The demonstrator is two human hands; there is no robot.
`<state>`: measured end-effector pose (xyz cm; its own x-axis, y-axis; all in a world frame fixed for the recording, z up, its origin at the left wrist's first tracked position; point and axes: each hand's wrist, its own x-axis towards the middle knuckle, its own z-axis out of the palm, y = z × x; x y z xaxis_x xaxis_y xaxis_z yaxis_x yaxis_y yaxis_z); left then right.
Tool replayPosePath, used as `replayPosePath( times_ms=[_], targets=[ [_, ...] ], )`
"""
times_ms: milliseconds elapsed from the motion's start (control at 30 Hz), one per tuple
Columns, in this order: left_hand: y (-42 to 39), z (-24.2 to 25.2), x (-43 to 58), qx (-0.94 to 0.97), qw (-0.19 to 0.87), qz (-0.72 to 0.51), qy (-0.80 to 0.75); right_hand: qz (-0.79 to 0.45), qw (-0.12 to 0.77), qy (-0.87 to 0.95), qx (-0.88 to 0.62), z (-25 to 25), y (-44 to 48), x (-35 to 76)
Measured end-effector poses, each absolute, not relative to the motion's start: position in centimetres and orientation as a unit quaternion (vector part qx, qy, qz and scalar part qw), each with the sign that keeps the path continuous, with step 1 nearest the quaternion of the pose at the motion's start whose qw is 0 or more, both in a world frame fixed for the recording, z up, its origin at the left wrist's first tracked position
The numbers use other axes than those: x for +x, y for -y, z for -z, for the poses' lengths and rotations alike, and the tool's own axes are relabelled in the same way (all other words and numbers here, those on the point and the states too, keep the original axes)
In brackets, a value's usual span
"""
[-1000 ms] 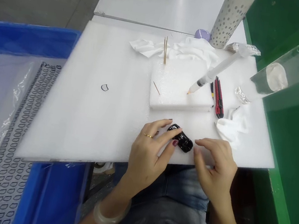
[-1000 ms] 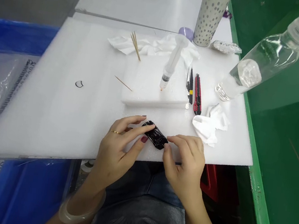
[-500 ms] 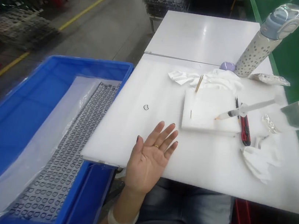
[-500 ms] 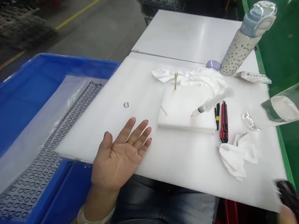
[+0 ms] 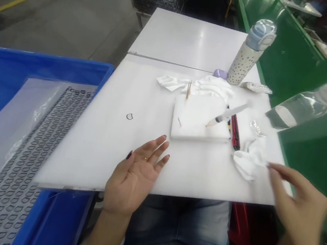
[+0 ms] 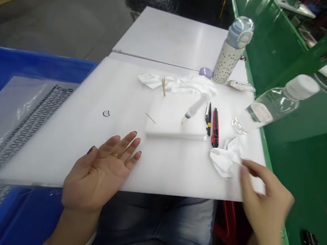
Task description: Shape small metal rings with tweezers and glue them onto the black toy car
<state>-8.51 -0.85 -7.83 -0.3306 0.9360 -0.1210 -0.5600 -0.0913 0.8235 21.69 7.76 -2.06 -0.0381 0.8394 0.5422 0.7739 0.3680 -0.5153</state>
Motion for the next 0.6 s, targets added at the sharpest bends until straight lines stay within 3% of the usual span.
replayPosePath(
  times_ms=[133, 367, 600],
  targets=[
    [1.0, 7.7, -8.1, 0.185, 0.533, -0.714, -0.415, -0.062, 0.152, 0.797, -0.581, -0.2, -14.7, 17.0],
    [1.3, 7.4, -7.4, 0.123, 0.512, -0.722, -0.449, -0.058, 0.033, 0.788, -0.612, 0.7, -21.7, 11.2],
    [-0.2, 6.5, -7.3, 0.339, 0.522, -0.599, -0.503, -0.121, 0.012, 0.783, -0.610, 1.7, -20.4, 12.9]
  ],
)
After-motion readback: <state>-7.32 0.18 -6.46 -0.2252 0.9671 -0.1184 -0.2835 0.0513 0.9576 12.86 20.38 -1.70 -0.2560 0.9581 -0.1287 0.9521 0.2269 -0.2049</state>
